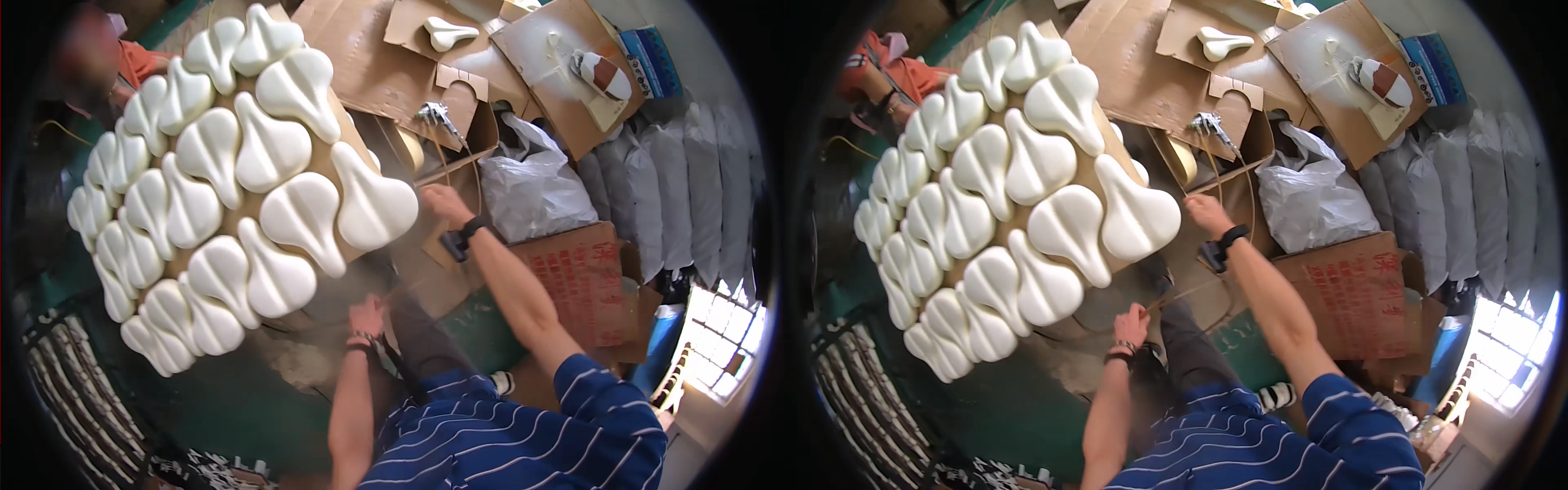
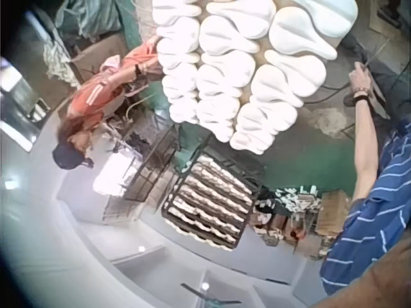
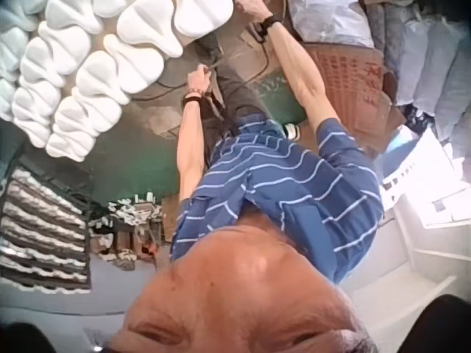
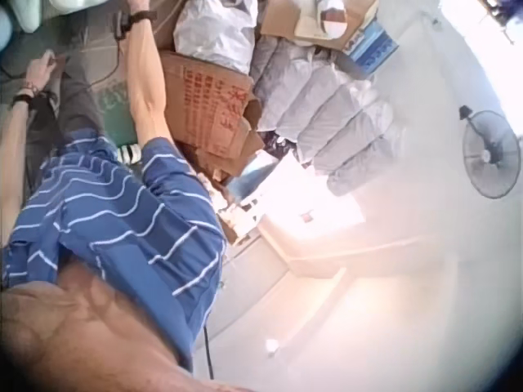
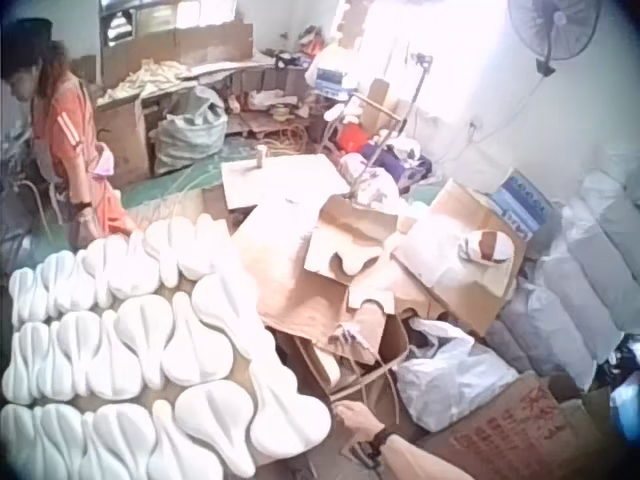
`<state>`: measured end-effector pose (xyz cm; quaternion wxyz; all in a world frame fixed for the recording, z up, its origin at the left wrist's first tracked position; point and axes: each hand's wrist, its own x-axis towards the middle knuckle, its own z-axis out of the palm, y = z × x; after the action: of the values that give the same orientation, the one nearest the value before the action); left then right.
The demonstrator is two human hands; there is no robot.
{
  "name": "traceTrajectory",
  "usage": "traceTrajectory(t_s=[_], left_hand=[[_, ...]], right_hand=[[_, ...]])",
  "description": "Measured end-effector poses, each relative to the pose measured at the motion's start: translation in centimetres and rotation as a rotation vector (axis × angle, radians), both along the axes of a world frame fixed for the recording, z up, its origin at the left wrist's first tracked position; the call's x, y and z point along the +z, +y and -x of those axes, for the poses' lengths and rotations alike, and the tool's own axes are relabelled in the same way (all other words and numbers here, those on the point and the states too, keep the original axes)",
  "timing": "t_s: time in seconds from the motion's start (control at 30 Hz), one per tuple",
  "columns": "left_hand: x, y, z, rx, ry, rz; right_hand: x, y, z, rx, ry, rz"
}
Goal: The person uses a spray gun to coat white foam parts arranged on a wooden board. They repeatedly spray the parts, then lift the board to place it on a metal rack, and retrieve another board to continue the process.
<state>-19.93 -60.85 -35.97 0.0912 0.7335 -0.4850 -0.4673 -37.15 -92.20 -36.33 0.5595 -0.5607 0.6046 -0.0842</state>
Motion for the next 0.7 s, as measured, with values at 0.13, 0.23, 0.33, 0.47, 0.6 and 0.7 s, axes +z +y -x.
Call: traceTrajectory(t_s=[0.13,0.23,0.33,0.47,0.6,0.7], left_hand=[[-5.8,-2.3,-0.8,-0.146,0.003,-0.187],[-7.1,-0.6,-3.1,-0.099,-0.255,-0.001],[-8.2,2.9,-7.0,0.278,-0.014,0.024],[-15.0,13.5,-11.4,1.334,0.512,-0.073],[-8.7,12.9,-18.4,2.096,1.025,0.443],[-6.4,14.5,-22.2,2.096,1.211,0.651]], right_hand=[[-0.3,4.3,-5.2,-0.464,-0.201,-0.406],[-5.0,6.0,-2.7,-0.462,-0.290,-0.449],[-6.9,6.5,-1.4,-0.422,-0.380,-0.480],[-2.9,7.0,-3.7,-0.345,-0.451,-0.561],[-4.1,7.5,-1.5,-0.349,-0.499,-0.231],[0.2,7.1,-1.7,-0.126,-0.453,-0.148]])
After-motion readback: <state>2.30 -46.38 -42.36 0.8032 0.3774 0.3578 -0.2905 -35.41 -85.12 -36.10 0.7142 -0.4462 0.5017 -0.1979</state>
